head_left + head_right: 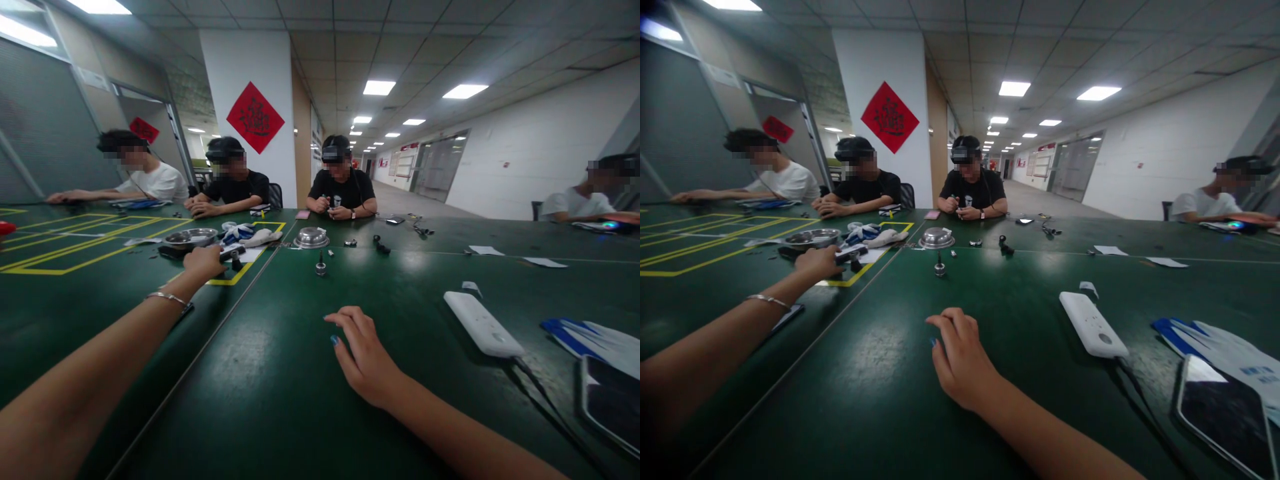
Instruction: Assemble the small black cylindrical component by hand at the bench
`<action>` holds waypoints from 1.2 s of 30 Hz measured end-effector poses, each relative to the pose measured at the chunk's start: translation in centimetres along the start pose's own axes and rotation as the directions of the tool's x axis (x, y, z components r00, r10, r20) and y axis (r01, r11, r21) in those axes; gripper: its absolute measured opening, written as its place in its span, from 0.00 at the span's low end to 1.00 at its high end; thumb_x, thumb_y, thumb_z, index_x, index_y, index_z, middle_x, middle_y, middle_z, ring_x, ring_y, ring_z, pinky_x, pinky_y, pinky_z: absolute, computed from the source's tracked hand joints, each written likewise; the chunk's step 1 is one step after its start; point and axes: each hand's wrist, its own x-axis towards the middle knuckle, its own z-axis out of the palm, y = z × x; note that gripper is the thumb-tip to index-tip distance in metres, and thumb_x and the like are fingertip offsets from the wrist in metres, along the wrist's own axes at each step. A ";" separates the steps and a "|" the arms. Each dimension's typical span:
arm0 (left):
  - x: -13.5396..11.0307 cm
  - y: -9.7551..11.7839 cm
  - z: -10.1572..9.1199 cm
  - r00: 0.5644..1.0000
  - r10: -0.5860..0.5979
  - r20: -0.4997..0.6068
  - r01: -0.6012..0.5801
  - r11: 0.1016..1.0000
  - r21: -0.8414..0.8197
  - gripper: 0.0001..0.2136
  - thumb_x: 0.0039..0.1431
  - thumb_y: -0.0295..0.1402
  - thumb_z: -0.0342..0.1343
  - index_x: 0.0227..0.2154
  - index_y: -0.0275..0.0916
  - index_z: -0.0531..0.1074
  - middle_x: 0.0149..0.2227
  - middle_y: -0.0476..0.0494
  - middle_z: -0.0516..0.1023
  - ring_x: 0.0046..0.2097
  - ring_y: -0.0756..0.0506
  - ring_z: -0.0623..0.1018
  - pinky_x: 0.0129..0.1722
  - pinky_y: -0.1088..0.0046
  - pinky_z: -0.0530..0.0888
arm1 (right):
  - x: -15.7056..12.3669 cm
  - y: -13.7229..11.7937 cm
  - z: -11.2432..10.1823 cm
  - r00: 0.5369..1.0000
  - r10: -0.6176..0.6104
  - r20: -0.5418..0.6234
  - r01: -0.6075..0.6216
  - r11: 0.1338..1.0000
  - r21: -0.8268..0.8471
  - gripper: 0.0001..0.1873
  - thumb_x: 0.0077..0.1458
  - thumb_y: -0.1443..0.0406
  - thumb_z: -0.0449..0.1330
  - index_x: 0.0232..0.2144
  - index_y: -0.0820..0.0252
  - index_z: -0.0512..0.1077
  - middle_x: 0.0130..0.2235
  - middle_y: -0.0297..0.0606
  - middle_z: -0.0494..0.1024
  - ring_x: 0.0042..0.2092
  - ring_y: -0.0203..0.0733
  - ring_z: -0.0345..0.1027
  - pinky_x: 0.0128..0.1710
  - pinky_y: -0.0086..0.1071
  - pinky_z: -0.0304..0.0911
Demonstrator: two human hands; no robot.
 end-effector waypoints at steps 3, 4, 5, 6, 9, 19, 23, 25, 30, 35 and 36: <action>-0.1 1.2 0.4 0.995 -0.034 -0.089 0.043 0.994 0.097 0.20 0.54 0.37 0.54 0.47 0.29 0.63 0.50 0.35 0.69 0.55 0.31 0.58 0.50 0.52 0.58 | 0.0 -0.1 -0.1 1.000 -0.017 0.002 0.017 1.000 -0.015 0.20 0.56 0.70 0.48 0.52 0.58 0.59 0.47 0.45 0.62 0.49 0.45 0.58 0.48 0.42 0.58; -0.2 1.5 0.6 0.993 -0.017 -0.117 0.033 0.990 0.134 0.20 0.56 0.38 0.52 0.46 0.28 0.63 0.51 0.34 0.68 0.56 0.32 0.58 0.51 0.53 0.57 | 0.0 -0.1 -0.1 1.000 -0.023 0.001 0.023 0.999 -0.025 0.21 0.56 0.70 0.48 0.52 0.58 0.59 0.47 0.45 0.62 0.49 0.46 0.58 0.49 0.43 0.58; -0.3 1.9 0.7 0.990 0.009 -0.143 0.016 0.985 0.175 0.20 0.57 0.39 0.50 0.46 0.27 0.64 0.51 0.33 0.68 0.56 0.32 0.57 0.51 0.55 0.57 | 0.1 -0.2 -0.1 1.000 -0.027 0.002 0.027 0.999 -0.034 0.21 0.56 0.71 0.48 0.52 0.58 0.59 0.47 0.45 0.62 0.49 0.46 0.58 0.49 0.43 0.57; -0.3 2.1 0.9 0.986 0.037 -0.161 -0.002 0.977 0.215 0.20 0.59 0.40 0.48 0.44 0.26 0.65 0.51 0.32 0.69 0.56 0.32 0.57 0.51 0.55 0.57 | 0.1 -0.2 -0.1 1.000 -0.029 0.003 0.029 0.999 -0.042 0.21 0.56 0.71 0.48 0.52 0.58 0.60 0.47 0.45 0.62 0.49 0.46 0.58 0.49 0.43 0.57; -0.5 2.7 1.3 0.979 0.127 -0.161 -0.074 0.952 0.298 0.20 0.61 0.40 0.44 0.40 0.23 0.67 0.47 0.29 0.71 0.56 0.32 0.59 0.51 0.53 0.55 | 0.1 -0.2 -0.1 0.999 -0.035 -0.004 0.035 0.997 -0.067 0.20 0.56 0.71 0.49 0.51 0.58 0.61 0.46 0.44 0.63 0.48 0.45 0.59 0.49 0.42 0.57; 0.8 4.5 3.9 0.981 0.143 -0.132 -0.108 0.965 0.238 0.14 0.56 0.23 0.42 0.39 0.25 0.71 0.42 0.26 0.74 0.48 0.37 0.71 0.53 0.59 0.55 | 0.2 -0.1 -0.1 0.999 -0.037 0.029 0.039 0.997 -0.069 0.21 0.55 0.72 0.49 0.52 0.59 0.60 0.47 0.44 0.64 0.48 0.44 0.59 0.48 0.40 0.59; 1.0 5.1 4.1 0.991 0.091 -0.095 -0.073 0.980 0.185 0.15 0.56 0.23 0.41 0.42 0.25 0.70 0.45 0.24 0.73 0.46 0.37 0.72 0.44 0.64 0.63 | 0.1 0.1 -0.1 0.997 -0.071 0.029 0.072 0.996 -0.054 0.21 0.55 0.72 0.49 0.52 0.60 0.60 0.47 0.44 0.63 0.48 0.43 0.59 0.50 0.39 0.58; 1.0 5.3 4.0 0.991 0.113 -0.071 -0.099 0.980 0.172 0.15 0.57 0.25 0.42 0.42 0.27 0.70 0.44 0.27 0.74 0.45 0.38 0.73 0.42 0.67 0.65 | 0.1 0.1 0.0 0.996 -0.077 0.042 0.078 0.996 -0.042 0.21 0.55 0.72 0.49 0.52 0.60 0.60 0.47 0.44 0.63 0.48 0.43 0.58 0.50 0.40 0.58; 0.4 6.1 4.2 0.983 0.178 -0.043 -0.169 0.971 0.169 0.14 0.57 0.31 0.45 0.36 0.30 0.74 0.39 0.29 0.76 0.48 0.35 0.70 0.43 0.65 0.65 | 0.0 0.0 -0.1 0.992 -0.081 0.094 0.085 0.996 -0.033 0.21 0.54 0.72 0.50 0.51 0.60 0.61 0.48 0.44 0.62 0.49 0.44 0.58 0.50 0.40 0.58; 0.2 6.0 5.7 0.979 0.188 -0.083 -0.175 0.974 0.142 0.17 0.58 0.34 0.45 0.42 0.28 0.71 0.48 0.28 0.71 0.52 0.34 0.67 0.49 0.63 0.64 | 0.0 -0.2 -0.2 0.988 -0.105 0.109 0.110 0.993 -0.037 0.21 0.54 0.72 0.50 0.51 0.61 0.62 0.48 0.44 0.62 0.49 0.43 0.57 0.50 0.39 0.58; 0.4 5.9 6.0 0.979 0.176 -0.103 -0.161 0.977 0.136 0.18 0.58 0.36 0.45 0.45 0.28 0.69 0.50 0.27 0.69 0.53 0.33 0.66 0.50 0.61 0.63 | 0.0 -0.2 -0.2 0.988 -0.111 0.109 0.116 0.993 -0.035 0.21 0.54 0.72 0.50 0.51 0.61 0.62 0.47 0.44 0.62 0.49 0.43 0.57 0.50 0.40 0.57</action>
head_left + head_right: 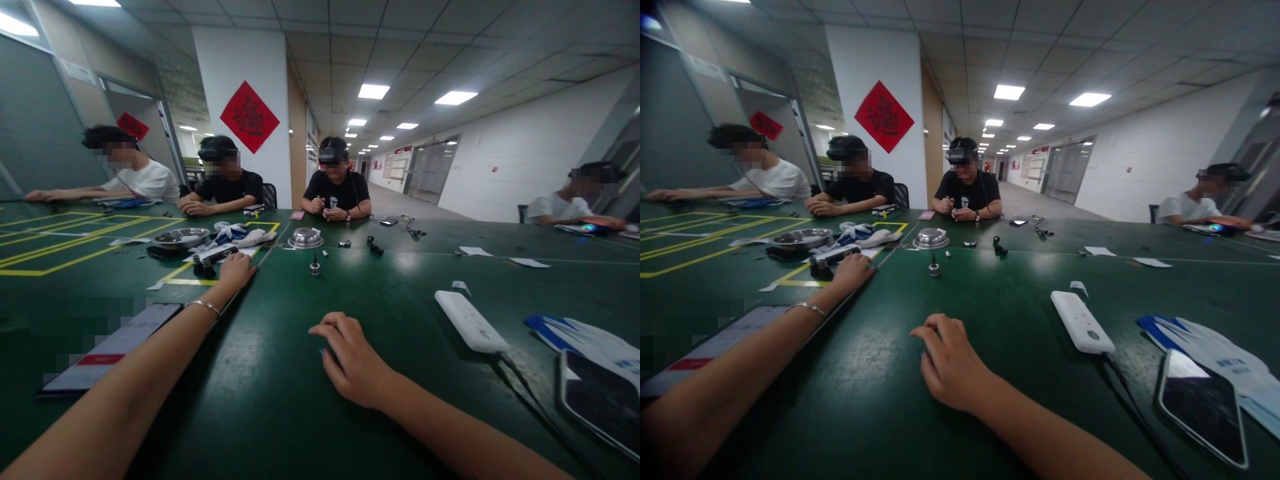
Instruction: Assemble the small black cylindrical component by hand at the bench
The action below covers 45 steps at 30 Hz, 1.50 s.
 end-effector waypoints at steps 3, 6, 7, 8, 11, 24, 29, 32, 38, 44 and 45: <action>0.5 -0.5 0.8 0.996 -0.085 0.022 0.085 0.996 -0.021 0.24 0.58 0.39 0.44 0.52 0.25 0.63 0.55 0.26 0.63 0.57 0.33 0.63 0.53 0.58 0.60 | 0.0 0.1 0.1 1.000 -0.016 0.017 0.016 1.000 -0.002 0.20 0.54 0.71 0.50 0.51 0.61 0.62 0.47 0.45 0.62 0.50 0.44 0.57 0.50 0.41 0.57; 0.9 -0.8 1.1 0.984 -0.135 0.120 0.141 0.989 -0.041 0.25 0.58 0.39 0.42 0.52 0.24 0.63 0.55 0.25 0.64 0.55 0.33 0.66 0.51 0.60 0.63 | -0.1 0.2 0.3 0.999 -0.025 0.033 0.025 1.000 -0.004 0.20 0.55 0.71 0.50 0.51 0.60 0.62 0.48 0.44 0.61 0.50 0.44 0.56 0.50 0.41 0.56; 1.0 -0.8 1.1 0.982 -0.133 0.136 0.140 0.989 -0.047 0.25 0.58 0.38 0.42 0.51 0.24 0.63 0.54 0.25 0.65 0.53 0.33 0.67 0.50 0.61 0.64 | -0.1 0.2 0.3 0.999 -0.025 0.038 0.026 1.000 -0.005 0.21 0.55 0.71 0.50 0.51 0.60 0.62 0.48 0.44 0.61 0.50 0.44 0.56 0.51 0.41 0.56; 1.1 -0.7 1.0 0.982 -0.128 0.142 0.136 0.989 -0.051 0.24 0.57 0.37 0.42 0.51 0.24 0.64 0.53 0.25 0.66 0.53 0.34 0.69 0.50 0.62 0.65 | -0.1 0.3 0.4 0.999 -0.026 0.042 0.026 1.000 -0.007 0.20 0.55 0.71 0.50 0.51 0.60 0.62 0.48 0.44 0.61 0.50 0.44 0.56 0.51 0.41 0.55; 1.3 0.2 0.9 0.981 -0.116 0.158 0.128 0.989 -0.069 0.22 0.56 0.34 0.43 0.51 0.25 0.64 0.53 0.27 0.67 0.53 0.36 0.69 0.50 0.65 0.65 | -0.1 0.3 0.4 0.998 -0.031 0.055 0.032 0.999 -0.016 0.20 0.54 0.71 0.50 0.51 0.60 0.62 0.49 0.44 0.61 0.51 0.44 0.55 0.51 0.41 0.55; -3.0 7.0 -0.5 0.977 0.084 0.198 -0.041 0.977 -0.210 0.19 0.57 0.38 0.44 0.49 0.36 0.67 0.54 0.39 0.68 0.58 0.41 0.64 0.57 0.61 0.57 | 0.1 -0.1 0.0 0.996 -0.032 0.085 0.035 0.999 -0.038 0.25 0.55 0.71 0.50 0.55 0.59 0.57 0.49 0.46 0.61 0.52 0.45 0.55 0.51 0.42 0.54; -8.5 10.2 -2.3 0.927 0.366 0.087 -0.320 0.888 -0.330 0.19 0.58 0.36 0.45 0.50 0.33 0.65 0.55 0.36 0.67 0.58 0.42 0.63 0.59 0.60 0.56 | 0.0 0.1 0.3 0.997 -0.035 0.062 0.040 0.996 -0.074 0.25 0.55 0.71 0.51 0.55 0.59 0.57 0.49 0.46 0.61 0.52 0.46 0.54 0.52 0.44 0.52; -12.0 11.8 -4.1 0.882 0.469 0.039 -0.427 0.832 -0.355 0.20 0.60 0.36 0.44 0.51 0.31 0.64 0.55 0.33 0.67 0.58 0.39 0.63 0.59 0.57 0.57 | 0.0 0.2 0.5 0.999 -0.024 0.040 0.028 0.995 -0.096 0.25 0.53 0.71 0.52 0.55 0.59 0.58 0.49 0.46 0.62 0.52 0.46 0.55 0.52 0.44 0.52; -16.4 13.8 -6.5 0.821 0.570 0.015 -0.518 0.757 -0.399 0.20 0.58 0.32 0.46 0.53 0.35 0.62 0.57 0.37 0.64 0.59 0.40 0.63 0.59 0.58 0.59 | 0.1 0.4 0.7 0.998 0.067 0.013 -0.064 0.988 -0.139 0.21 0.54 0.69 0.52 0.51 0.59 0.61 0.49 0.45 0.63 0.51 0.46 0.56 0.52 0.43 0.52; -16.4 12.6 -5.9 0.885 0.464 0.037 -0.419 0.829 -0.370 0.20 0.60 0.31 0.42 0.54 0.30 0.60 0.60 0.32 0.60 0.61 0.38 0.59 0.59 0.56 0.59 | 0.2 0.6 0.4 0.967 0.253 0.005 -0.249 0.957 -0.150 0.22 0.55 0.59 0.54 0.51 0.59 0.63 0.48 0.44 0.65 0.50 0.47 0.59 0.49 0.42 0.56; -16.3 12.2 -5.7 0.890 0.454 0.038 -0.408 0.832 -0.375 0.20 0.60 0.32 0.42 0.54 0.31 0.60 0.60 0.32 0.59 0.61 0.39 0.59 0.59 0.56 0.59 | 0.2 0.6 0.4 0.966 0.255 0.025 -0.248 0.955 -0.161 0.21 0.54 0.58 0.55 0.50 0.59 0.65 0.48 0.44 0.65 0.49 0.47 0.59 0.49 0.42 0.56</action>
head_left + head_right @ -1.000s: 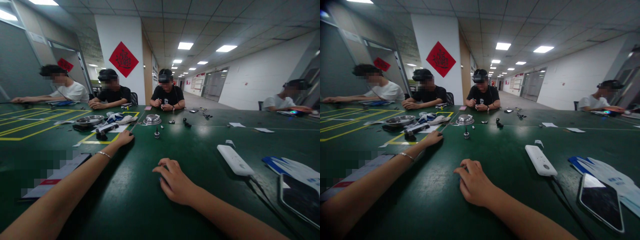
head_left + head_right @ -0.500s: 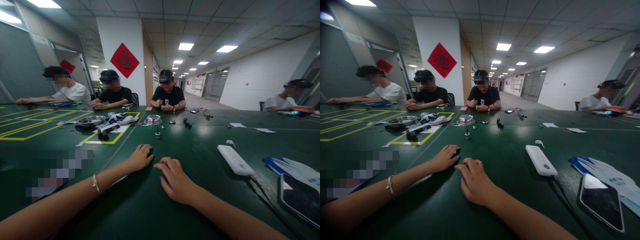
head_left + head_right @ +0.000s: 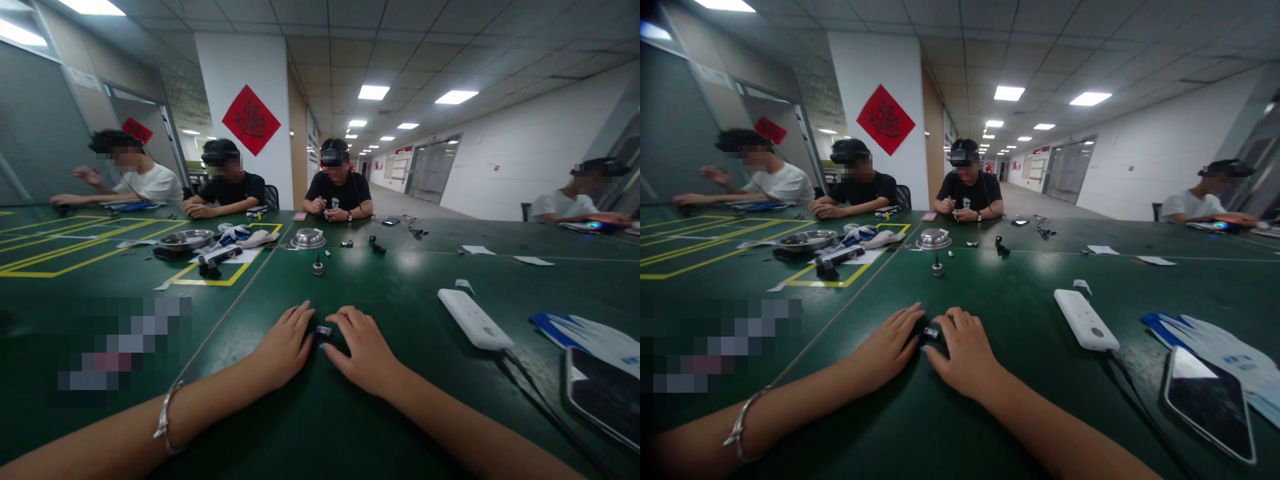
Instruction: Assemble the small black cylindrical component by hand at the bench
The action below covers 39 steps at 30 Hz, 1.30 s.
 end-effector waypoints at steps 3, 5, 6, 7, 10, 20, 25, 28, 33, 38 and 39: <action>-0.1 -0.9 0.0 1.000 -0.005 0.001 0.005 1.000 -0.027 0.20 0.60 0.32 0.42 0.55 0.32 0.59 0.61 0.32 0.58 0.62 0.40 0.59 0.59 0.58 0.60 | 0.0 -0.1 0.0 0.999 -0.020 0.048 0.022 0.999 -0.028 0.20 0.53 0.57 0.57 0.48 0.57 0.67 0.46 0.42 0.67 0.47 0.46 0.60 0.47 0.41 0.58; 0.1 -1.2 0.1 1.000 0.001 0.006 -0.001 0.999 -0.051 0.20 0.59 0.28 0.41 0.54 0.30 0.60 0.61 0.31 0.58 0.62 0.40 0.58 0.59 0.59 0.60 | 0.0 -0.1 0.1 0.998 -0.039 0.056 0.041 0.999 -0.032 0.20 0.53 0.59 0.57 0.49 0.55 0.67 0.46 0.41 0.67 0.47 0.46 0.61 0.46 0.41 0.58; 0.2 -1.3 0.1 1.000 -0.002 0.005 0.002 0.998 -0.068 0.20 0.58 0.26 0.40 0.53 0.30 0.60 0.60 0.31 0.58 0.62 0.40 0.58 0.59 0.59 0.60 | 0.0 -0.1 0.2 0.998 -0.045 0.052 0.047 0.998 -0.032 0.20 0.53 0.60 0.57 0.50 0.55 0.67 0.46 0.41 0.67 0.46 0.46 0.61 0.46 0.41 0.58; 0.4 -1.4 0.1 1.000 -0.012 0.000 0.012 0.995 -0.095 0.20 0.57 0.24 0.40 0.52 0.31 0.61 0.60 0.31 0.59 0.61 0.41 0.59 0.59 0.60 0.60 | 0.0 -0.1 0.3 0.998 -0.047 0.042 0.048 0.998 -0.031 0.20 0.53 0.62 0.57 0.49 0.55 0.67 0.46 0.41 0.68 0.46 0.45 0.61 0.45 0.41 0.58; 0.9 -1.6 0.3 0.996 -0.079 -0.031 0.069 0.966 -0.250 0.18 0.55 0.22 0.41 0.49 0.36 0.62 0.54 0.35 0.67 0.55 0.42 0.68 0.54 0.60 0.65 | 0.1 0.2 0.4 1.000 -0.029 0.006 0.029 0.999 -0.017 0.16 0.53 0.64 0.57 0.45 0.57 0.68 0.44 0.41 0.69 0.46 0.45 0.61 0.45 0.40 0.58; 1.0 -0.4 0.3 0.990 -0.132 -0.042 0.059 0.679 -0.732 0.09 0.51 0.29 0.55 0.36 0.40 0.64 0.41 0.45 0.75 0.44 0.46 0.74 0.44 0.66 0.71 | 0.5 0.3 1.3 0.999 0.021 -0.035 -0.022 0.998 -0.051 0.15 0.55 0.64 0.55 0.46 0.58 0.69 0.44 0.42 0.71 0.46 0.46 0.62 0.44 0.40 0.58; 0.7 -0.3 0.4 0.997 -0.076 -0.015 0.050 0.771 -0.634 0.12 0.48 0.29 0.57 0.37 0.39 0.65 0.37 0.47 0.72 0.37 0.47 0.73 0.38 0.69 0.71 | 0.7 1.1 1.3 0.990 0.095 -0.101 -0.098 0.995 -0.026 0.08 0.56 0.66 0.55 0.37 0.58 0.71 0.39 0.39 0.73 0.43 0.44 0.65 0.42 0.40 0.57; 0.5 0.0 0.4 1.000 -0.027 0.004 0.022 0.709 -0.705 0.21 0.47 0.28 0.58 0.45 0.40 0.60 0.37 0.48 0.72 0.39 0.47 0.73 0.41 0.68 0.71 | 0.8 1.4 1.1 0.968 0.145 -0.204 -0.119 0.984 0.133 0.10 0.57 0.67 0.51 0.41 0.60 0.67 0.38 0.40 0.74 0.40 0.42 0.67 0.43 0.38 0.59; 0.4 0.4 0.0 0.996 0.071 0.055 -0.007 0.668 -0.744 0.26 0.49 0.28 0.57 0.51 0.42 0.54 0.39 0.48 0.74 0.40 0.48 0.74 0.42 0.69 0.70 | 0.8 0.6 0.5 0.944 0.129 -0.305 -0.030 0.950 0.309 0.11 0.54 0.68 0.52 0.41 0.59 0.66 0.38 0.39 0.74 0.40 0.41 0.67 0.42 0.36 0.60; 0.4 0.5 -0.1 0.995 0.062 0.080 0.008 0.742 -0.670 0.25 0.49 0.28 0.57 0.50 0.42 0.56 0.39 0.49 0.75 0.29 0.52 0.69 0.30 0.75 0.67 | 0.7 0.2 0.6 0.940 0.185 -0.287 -0.027 0.878 0.478 0.10 0.54 0.68 0.51 0.39 0.60 0.67 0.35 0.37 0.72 0.36 0.38 0.66 0.37 0.33 0.62; 0.5 0.4 -0.1 0.995 0.063 0.076 0.003 0.747 -0.665 0.25 0.49 0.28 0.57 0.50 0.42 0.56 0.39 0.49 0.75 0.28 0.52 0.68 0.29 0.75 0.66 | 0.6 0.1 0.6 0.945 0.177 -0.274 -0.027 0.879 0.475 0.10 0.53 0.68 0.51 0.38 0.60 0.68 0.34 0.37 0.71 0.35 0.37 0.65 0.36 0.32 0.62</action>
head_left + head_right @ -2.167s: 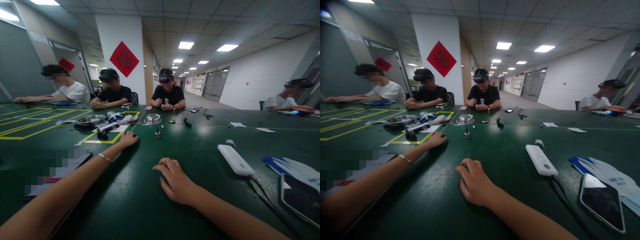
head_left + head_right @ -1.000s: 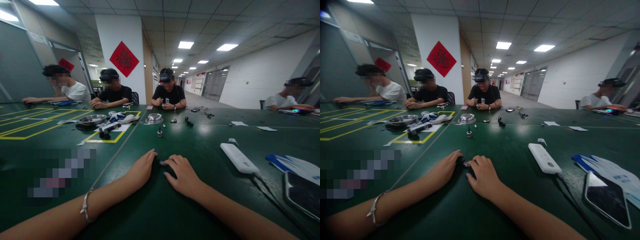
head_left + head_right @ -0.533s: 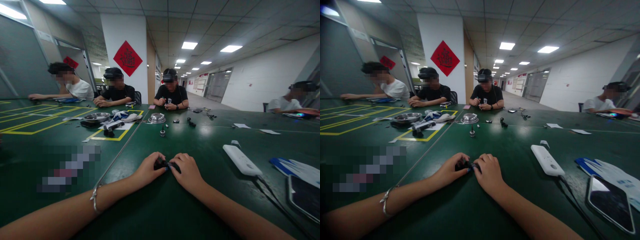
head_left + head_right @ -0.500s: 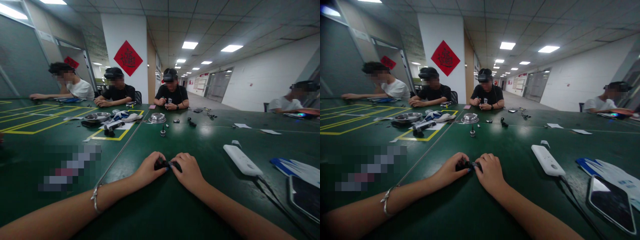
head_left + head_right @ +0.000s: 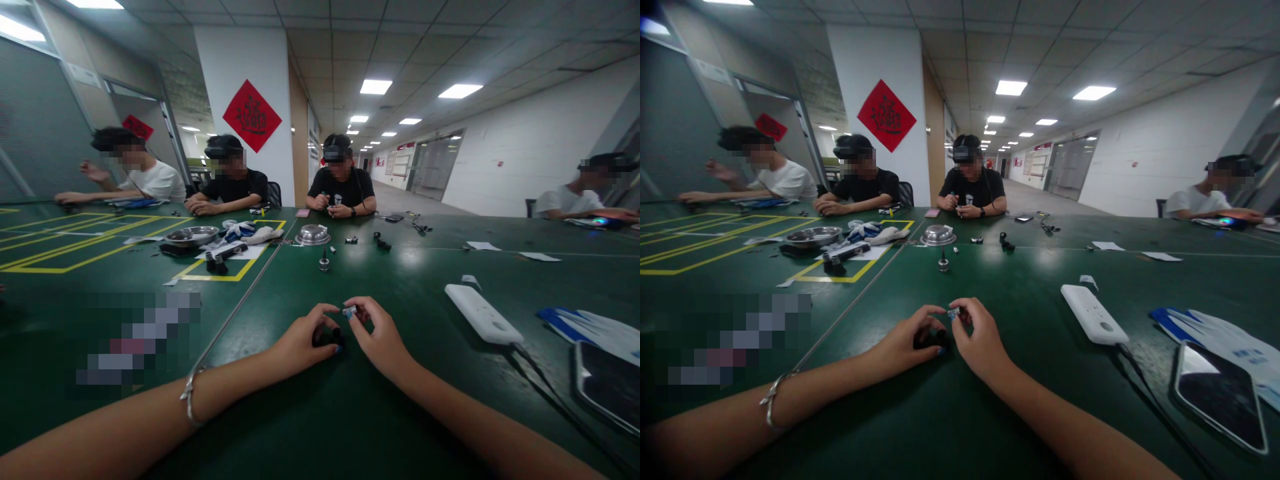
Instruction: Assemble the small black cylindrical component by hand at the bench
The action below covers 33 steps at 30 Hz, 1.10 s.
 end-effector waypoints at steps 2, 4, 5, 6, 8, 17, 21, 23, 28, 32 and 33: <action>0.0 -0.1 0.0 1.000 0.014 0.006 -0.014 1.000 0.006 0.25 0.49 0.28 0.56 0.50 0.42 0.56 0.39 0.49 0.75 0.29 0.52 0.68 0.29 0.76 0.65 | -0.2 -0.3 0.1 0.997 -0.011 0.076 0.014 0.999 -0.038 0.09 0.52 0.70 0.51 0.36 0.60 0.69 0.32 0.35 0.69 0.33 0.36 0.63 0.33 0.31 0.60; 0.0 -0.3 0.1 1.000 0.027 0.010 -0.027 1.000 0.005 0.24 0.49 0.28 0.56 0.50 0.41 0.56 0.38 0.49 0.74 0.29 0.52 0.68 0.29 0.76 0.65 | -0.4 -0.6 0.2 0.985 -0.031 0.171 0.049 0.994 -0.100 0.10 0.51 0.71 0.52 0.36 0.59 0.69 0.31 0.34 0.68 0.33 0.36 0.62 0.34 0.31 0.59; 0.0 -0.3 0.1 0.999 0.033 0.006 -0.033 0.999 0.005 0.24 0.49 0.29 0.56 0.50 0.41 0.56 0.37 0.49 0.74 0.30 0.51 0.69 0.29 0.75 0.65 | -0.5 -0.7 0.2 0.977 -0.048 0.210 0.076 0.989 -0.130 0.11 0.51 0.72 0.52 0.37 0.59 0.69 0.32 0.35 0.68 0.34 0.36 0.62 0.35 0.32 0.59; 0.0 -0.4 0.1 0.999 0.037 -0.002 -0.037 0.999 0.004 0.24 0.50 0.29 0.56 0.50 0.41 0.56 0.36 0.49 0.73 0.30 0.51 0.69 0.29 0.75 0.66 | -0.6 -0.9 0.3 0.968 -0.069 0.242 0.109 0.982 -0.157 0.13 0.51 0.72 0.52 0.39 0.59 0.69 0.34 0.35 0.68 0.35 0.37 0.63 0.37 0.33 0.59; 0.0 -0.4 0.2 0.999 0.038 -0.016 -0.038 0.999 0.004 0.24 0.50 0.30 0.56 0.50 0.41 0.57 0.34 0.50 0.71 0.31 0.50 0.70 0.29 0.75 0.66 | -0.6 -0.9 0.4 0.956 -0.107 0.274 0.161 0.970 -0.183 0.16 0.53 0.72 0.52 0.44 0.58 0.68 0.38 0.38 0.68 0.39 0.39 0.63 0.40 0.35 0.59; -0.1 -0.2 0.3 0.998 0.064 -0.004 -0.064 0.998 0.010 0.23 0.51 0.30 0.55 0.50 0.41 0.56 0.33 0.50 0.70 0.32 0.49 0.71 0.31 0.74 0.67 | -0.6 -0.9 0.4 0.951 -0.100 0.293 0.172 0.958 -0.231 0.16 0.54 0.72 0.54 0.45 0.57 0.67 0.40 0.37 0.71 0.42 0.40 0.64 0.44 0.36 0.56; -0.2 -0.3 0.2 0.997 0.072 0.001 -0.072 0.997 0.006 0.23 0.52 0.29 0.54 0.51 0.41 0.56 0.36 0.48 0.71 0.33 0.49 0.71 0.32 0.74 0.67 | -0.5 -1.0 0.4 0.959 -0.104 0.263 0.167 0.959 -0.230 0.17 0.52 0.73 0.55 0.45 0.57 0.66 0.40 0.37 0.72 0.42 0.40 0.64 0.44 0.36 0.54; -0.1 -0.3 0.1 0.998 0.066 0.014 -0.066 0.998 0.009 0.22 0.52 0.30 0.54 0.50 0.40 0.57 0.37 0.48 0.71 0.34 0.49 0.71 0.32 0.74 0.67 | -0.4 -1.0 0.4 0.961 -0.096 0.259 0.160 0.957 -0.242 0.15 0.51 0.72 0.56 0.42 0.57 0.68 0.39 0.35 0.72 0.42 0.40 0.64 0.44 0.36 0.54; 0.0 -0.3 0.1 0.998 0.050 0.036 -0.051 0.998 0.020 0.21 0.52 0.31 0.54 0.49 0.40 0.58 0.39 0.46 0.71 0.34 0.48 0.72 0.33 0.73 0.68 | -0.4 -0.8 0.4 0.971 -0.045 0.233 0.111 0.954 -0.278 0.08 0.51 0.68 0.58 0.37 0.56 0.68 0.35 0.33 0.71 0.40 0.39 0.64 0.44 0.36 0.51; 0.0 -0.3 0.1 0.998 0.060 0.029 -0.061 0.998 0.030 0.21 0.52 0.31 0.54 0.50 0.39 0.58 0.38 0.46 0.71 0.35 0.48 0.72 0.33 0.73 0.68 | -0.7 -0.6 0.5 0.984 0.003 0.180 0.060 0.937 -0.345 0.08 0.51 0.65 0.58 0.36 0.56 0.69 0.37 0.34 0.72 0.42 0.41 0.64 0.47 0.41 0.46; 0.0 -0.3 0.1 0.998 0.056 0.028 -0.057 0.998 0.033 0.22 0.52 0.32 0.54 0.50 0.39 0.58 0.37 0.46 0.71 0.34 0.48 0.72 0.33 0.73 0.68 | -0.7 -0.5 0.5 0.984 -0.003 0.180 0.068 0.933 -0.353 0.07 0.50 0.65 0.58 0.36 0.56 0.69 0.37 0.34 0.72 0.42 0.42 0.64 0.47 0.41 0.46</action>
